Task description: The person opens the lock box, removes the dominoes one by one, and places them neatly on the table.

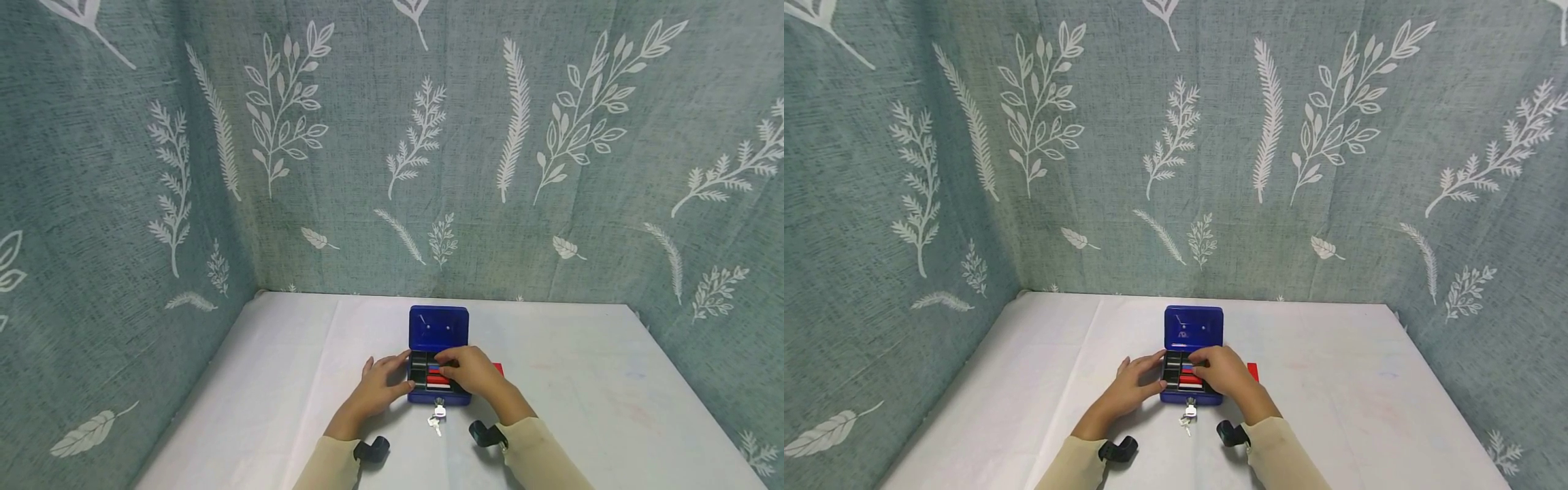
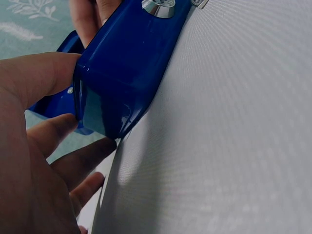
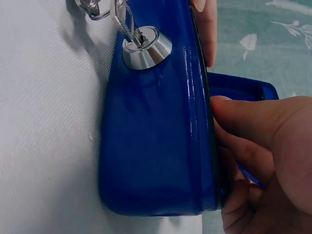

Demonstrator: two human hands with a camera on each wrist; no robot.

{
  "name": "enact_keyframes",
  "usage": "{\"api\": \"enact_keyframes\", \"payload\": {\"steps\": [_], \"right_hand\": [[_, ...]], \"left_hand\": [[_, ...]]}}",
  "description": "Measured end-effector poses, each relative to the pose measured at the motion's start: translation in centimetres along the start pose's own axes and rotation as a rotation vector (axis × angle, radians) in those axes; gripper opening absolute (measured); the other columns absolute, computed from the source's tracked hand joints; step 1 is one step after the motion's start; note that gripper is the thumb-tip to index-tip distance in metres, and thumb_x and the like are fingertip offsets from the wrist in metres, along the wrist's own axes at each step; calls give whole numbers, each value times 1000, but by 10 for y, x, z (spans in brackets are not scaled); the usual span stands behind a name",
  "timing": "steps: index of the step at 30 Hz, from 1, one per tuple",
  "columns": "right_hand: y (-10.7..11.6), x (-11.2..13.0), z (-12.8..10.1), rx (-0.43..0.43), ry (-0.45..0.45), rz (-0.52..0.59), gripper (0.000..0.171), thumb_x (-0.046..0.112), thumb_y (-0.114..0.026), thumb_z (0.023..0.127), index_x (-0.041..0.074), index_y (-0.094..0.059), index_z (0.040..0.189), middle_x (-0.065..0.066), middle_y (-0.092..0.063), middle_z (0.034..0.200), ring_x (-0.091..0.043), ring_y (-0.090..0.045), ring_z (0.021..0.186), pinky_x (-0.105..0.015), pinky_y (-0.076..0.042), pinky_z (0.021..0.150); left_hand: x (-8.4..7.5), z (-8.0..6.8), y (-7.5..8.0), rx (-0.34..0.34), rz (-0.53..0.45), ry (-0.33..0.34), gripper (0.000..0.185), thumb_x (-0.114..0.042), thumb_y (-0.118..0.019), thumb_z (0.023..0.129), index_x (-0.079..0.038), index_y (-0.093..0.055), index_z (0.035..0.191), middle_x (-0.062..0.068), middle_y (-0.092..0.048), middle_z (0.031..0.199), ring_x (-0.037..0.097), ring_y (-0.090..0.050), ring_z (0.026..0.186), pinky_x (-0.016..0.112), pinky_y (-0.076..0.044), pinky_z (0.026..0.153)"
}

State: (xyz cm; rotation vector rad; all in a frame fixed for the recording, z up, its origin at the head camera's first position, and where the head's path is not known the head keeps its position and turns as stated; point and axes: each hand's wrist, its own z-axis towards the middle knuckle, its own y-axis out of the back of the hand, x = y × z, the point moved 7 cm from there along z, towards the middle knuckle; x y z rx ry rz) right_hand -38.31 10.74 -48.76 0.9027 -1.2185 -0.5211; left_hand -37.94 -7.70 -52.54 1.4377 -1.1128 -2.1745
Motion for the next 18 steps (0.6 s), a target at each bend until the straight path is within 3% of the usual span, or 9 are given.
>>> {"api": "enact_keyframes", "payload": {"steps": [9,18], "right_hand": [[-2,-1,-1,11,-21,-4,20,18,-69,90,16,-74,109,2,-71,103,-22,-63,103,-48,-48,94],[-2,1,-2,0,-21,2,20,17,-70,89,14,-74,109,4,-71,99,-19,-64,97,-46,-50,91]], "left_hand": [[0,1,0,4,19,6,65,-44,-62,89,-18,-46,146,4,-58,135,30,-43,132,60,-4,113],[1,0,0,0,3,11,65,-44,-61,89,-17,-47,146,4,-57,136,30,-43,132,60,-3,113]]}}
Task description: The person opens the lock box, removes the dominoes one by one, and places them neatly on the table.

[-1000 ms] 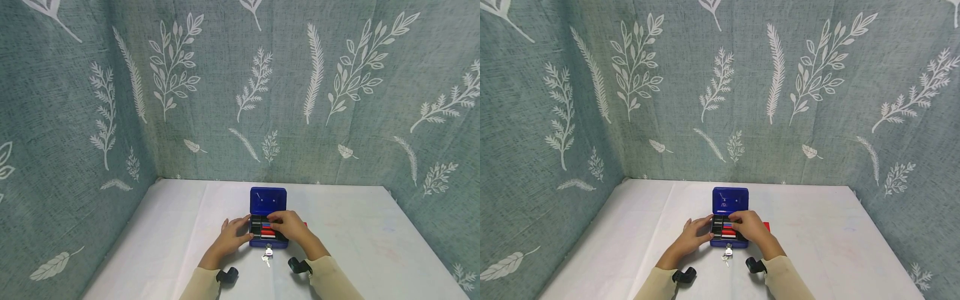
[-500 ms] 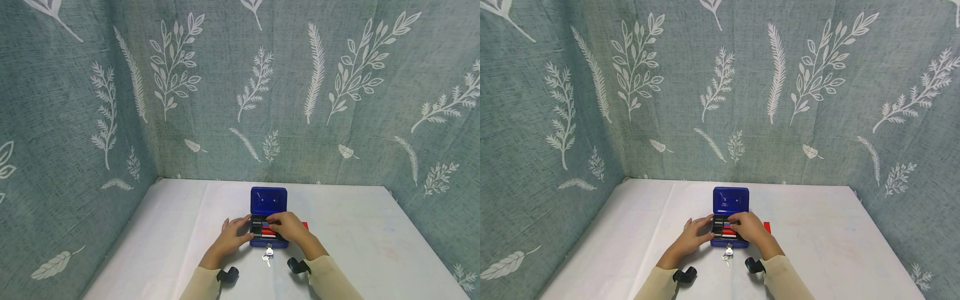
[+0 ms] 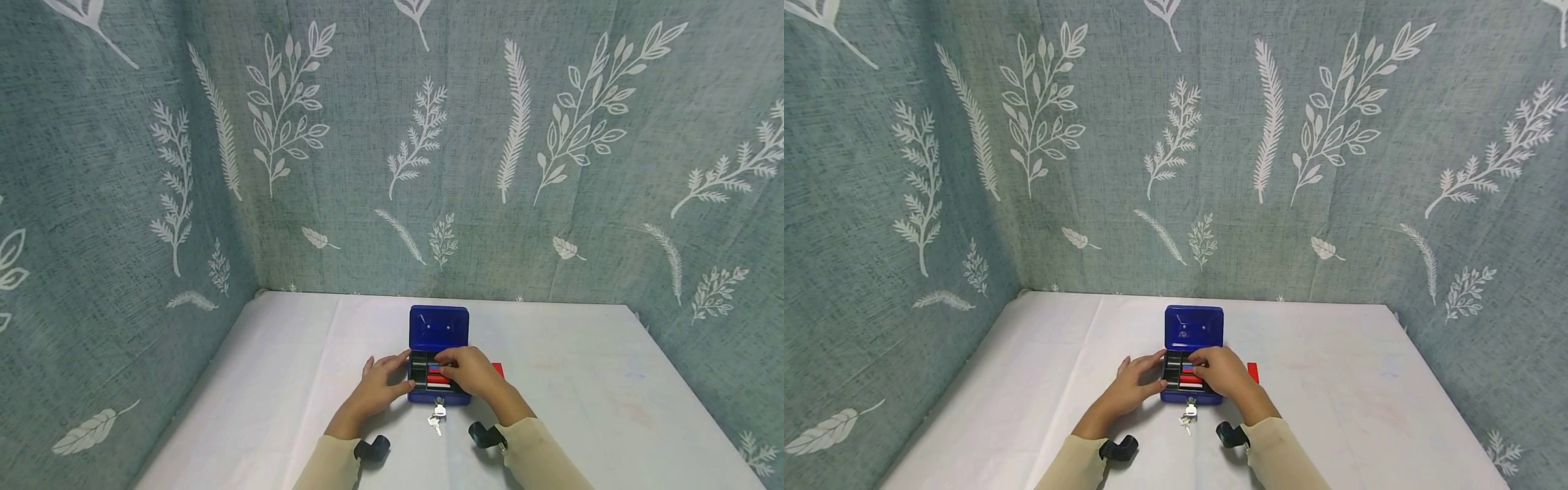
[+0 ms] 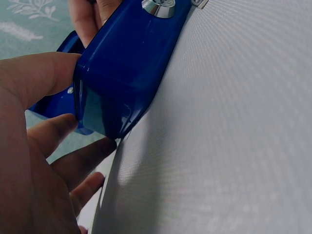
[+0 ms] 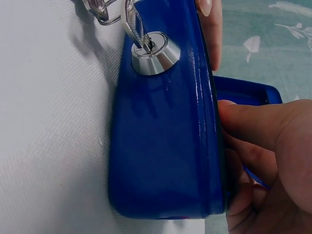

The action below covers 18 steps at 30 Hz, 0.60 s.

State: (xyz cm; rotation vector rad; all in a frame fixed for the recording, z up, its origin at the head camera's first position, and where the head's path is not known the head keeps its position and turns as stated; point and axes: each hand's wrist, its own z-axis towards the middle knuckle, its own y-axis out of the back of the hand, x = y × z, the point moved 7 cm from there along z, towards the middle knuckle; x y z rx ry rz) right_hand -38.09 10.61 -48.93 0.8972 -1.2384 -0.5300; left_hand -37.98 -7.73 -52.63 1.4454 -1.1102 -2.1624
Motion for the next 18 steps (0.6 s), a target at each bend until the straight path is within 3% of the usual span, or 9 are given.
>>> {"api": "enact_keyframes", "payload": {"steps": [9,18], "right_hand": [[1,1,-1,-28,6,11,20,14,-71,89,12,-73,108,6,-69,92,-16,-63,90,-44,-51,87],[1,0,-2,-13,1,6,19,16,-70,90,13,-74,109,3,-71,98,-21,-64,99,-47,-49,92]], "left_hand": [[-1,0,0,0,7,-6,65,-44,-61,89,-17,-47,146,4,-58,135,30,-43,132,60,-4,113],[-1,0,0,0,12,-5,65,-43,-62,89,-17,-47,146,4,-57,136,30,-43,132,60,-3,113]]}}
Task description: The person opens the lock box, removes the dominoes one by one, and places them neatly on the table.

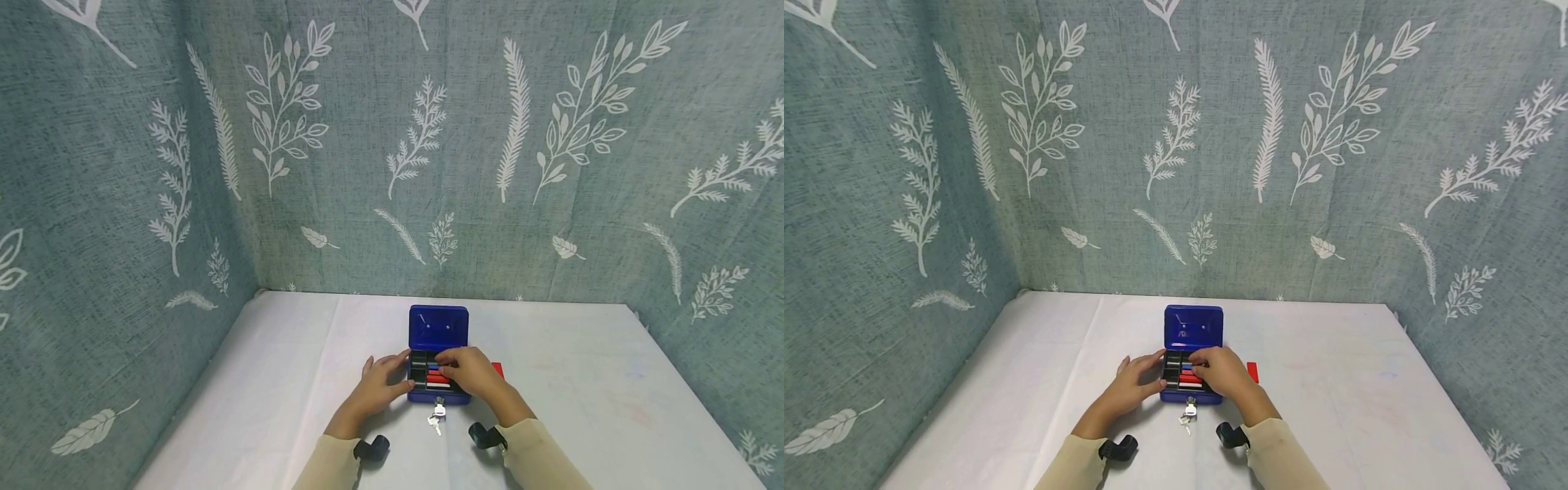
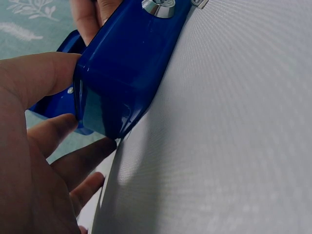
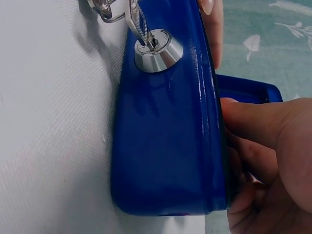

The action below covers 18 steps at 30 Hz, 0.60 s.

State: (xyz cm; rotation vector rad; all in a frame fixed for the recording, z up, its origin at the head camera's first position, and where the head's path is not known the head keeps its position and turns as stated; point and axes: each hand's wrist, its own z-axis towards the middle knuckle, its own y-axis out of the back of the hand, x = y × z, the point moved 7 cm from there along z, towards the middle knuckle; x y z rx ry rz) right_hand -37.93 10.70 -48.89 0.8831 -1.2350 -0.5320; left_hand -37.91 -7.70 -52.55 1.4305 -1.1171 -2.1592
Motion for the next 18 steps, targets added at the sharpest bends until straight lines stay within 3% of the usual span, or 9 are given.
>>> {"api": "enact_keyframes", "payload": {"steps": [18], "right_hand": [[0,-1,-1,-43,2,22,17,15,-71,89,13,-74,105,5,-70,94,-15,-63,90,-44,-52,88]], "left_hand": [[0,1,-1,1,-21,15,64,-43,-62,89,-17,-47,146,5,-58,135,29,-43,132,61,-3,112]]}}
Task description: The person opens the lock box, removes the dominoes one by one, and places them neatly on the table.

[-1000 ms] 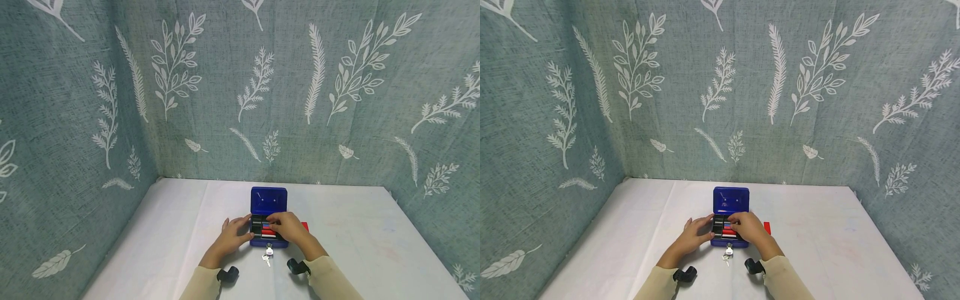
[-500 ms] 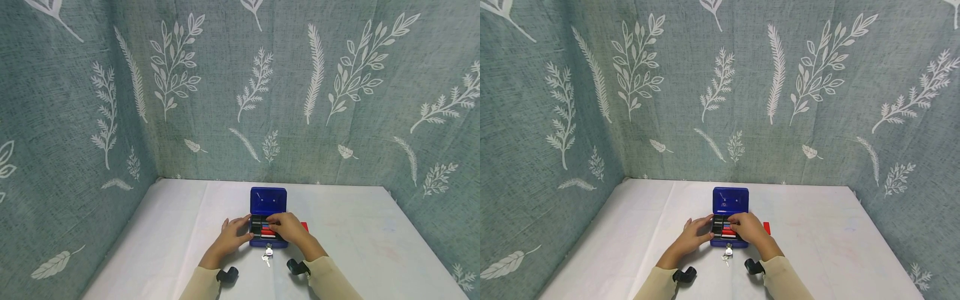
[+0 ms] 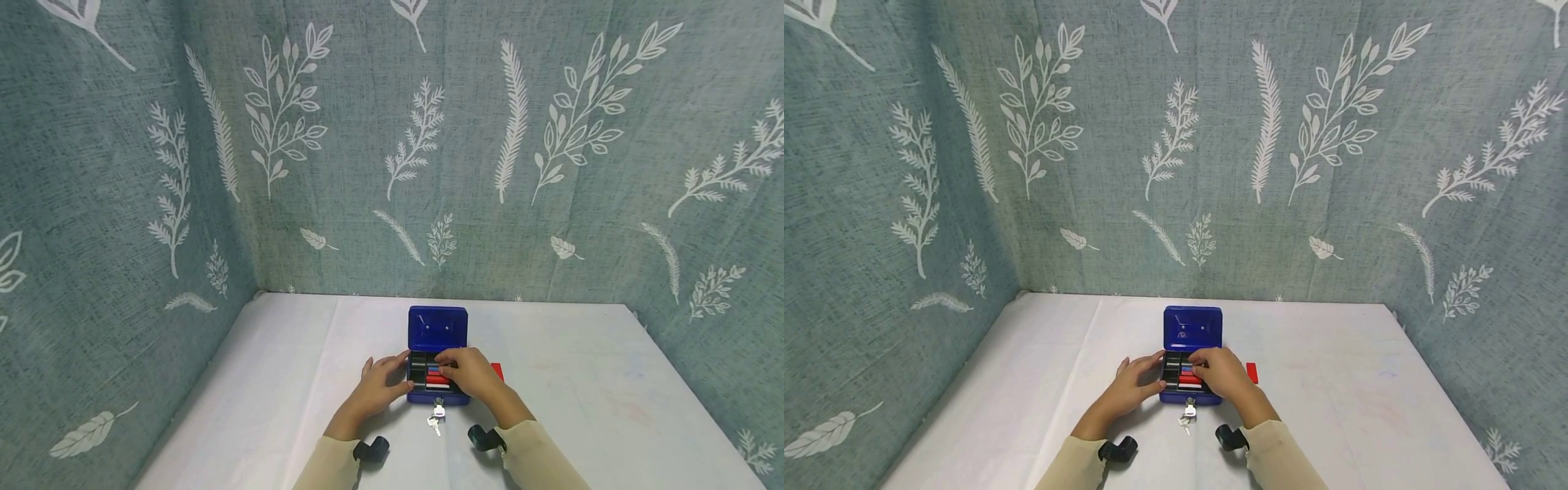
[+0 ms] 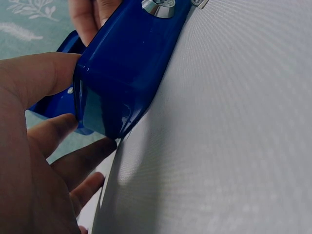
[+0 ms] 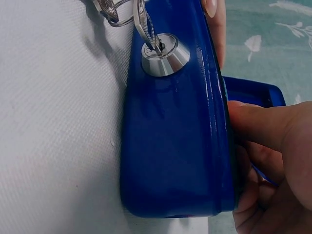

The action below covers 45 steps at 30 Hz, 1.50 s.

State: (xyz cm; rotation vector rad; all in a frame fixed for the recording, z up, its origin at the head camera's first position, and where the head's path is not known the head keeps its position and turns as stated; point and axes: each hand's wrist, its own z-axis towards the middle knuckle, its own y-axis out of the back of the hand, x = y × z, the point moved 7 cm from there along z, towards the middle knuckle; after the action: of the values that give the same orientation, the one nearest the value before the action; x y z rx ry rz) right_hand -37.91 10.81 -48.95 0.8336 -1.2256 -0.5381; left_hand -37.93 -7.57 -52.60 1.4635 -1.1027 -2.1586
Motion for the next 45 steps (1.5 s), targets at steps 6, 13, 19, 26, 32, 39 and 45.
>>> {"api": "enact_keyframes", "payload": {"steps": [6,13,19,26,32,39,45], "right_hand": [[1,-2,0,-13,-11,10,15,16,-70,90,15,-74,105,3,-70,99,-16,-63,93,-45,-51,89],[3,-1,-1,-47,2,34,15,15,-69,91,14,-73,105,3,-70,101,-17,-64,95,-45,-51,89],[8,-2,-2,-105,2,26,17,14,-69,91,14,-73,107,2,-71,101,-19,-65,96,-44,-51,90],[11,-2,-2,-124,8,19,15,14,-67,92,13,-73,106,1,-71,103,-21,-65,101,-45,-50,91],[11,-5,-3,-115,-7,36,17,15,-67,93,13,-72,108,2,-71,103,-21,-65,101,-45,-51,91],[16,-7,-4,-140,0,38,20,15,-68,92,13,-72,111,2,-71,101,-21,-65,100,-46,-51,90],[20,-7,-5,-162,30,42,24,12,-69,91,10,-70,115,0,-72,96,-19,-66,93,-44,-53,85]], "left_hand": [[2,-1,-2,0,-8,5,65,-44,-61,90,-17,-46,147,5,-58,135,29,-43,132,61,-2,113],[3,-1,-3,3,0,10,64,-44,-61,90,-19,-47,146,4,-58,134,29,-43,132,60,-2,113],[2,-2,-2,-1,-8,6,64,-44,-61,90,-17,-47,146,5,-58,134,30,-43,132,61,-3,113],[5,0,-5,-5,-5,1,65,-45,-61,89,-18,-47,146,5,-59,133,29,-43,131,61,-3,113],[6,1,-5,-1,-9,10,65,-44,-61,89,-18,-47,146,4,-59,133,29,-43,132,60,-2,113],[6,1,-4,6,3,16,66,-46,-61,89,-18,-46,147,5,-58,134,29,-43,132,61,-3,113],[4,1,-2,0,1,12,65,-43,-62,89,-18,-47,146,5,-59,134,29,-43,132,60,-3,113]]}}
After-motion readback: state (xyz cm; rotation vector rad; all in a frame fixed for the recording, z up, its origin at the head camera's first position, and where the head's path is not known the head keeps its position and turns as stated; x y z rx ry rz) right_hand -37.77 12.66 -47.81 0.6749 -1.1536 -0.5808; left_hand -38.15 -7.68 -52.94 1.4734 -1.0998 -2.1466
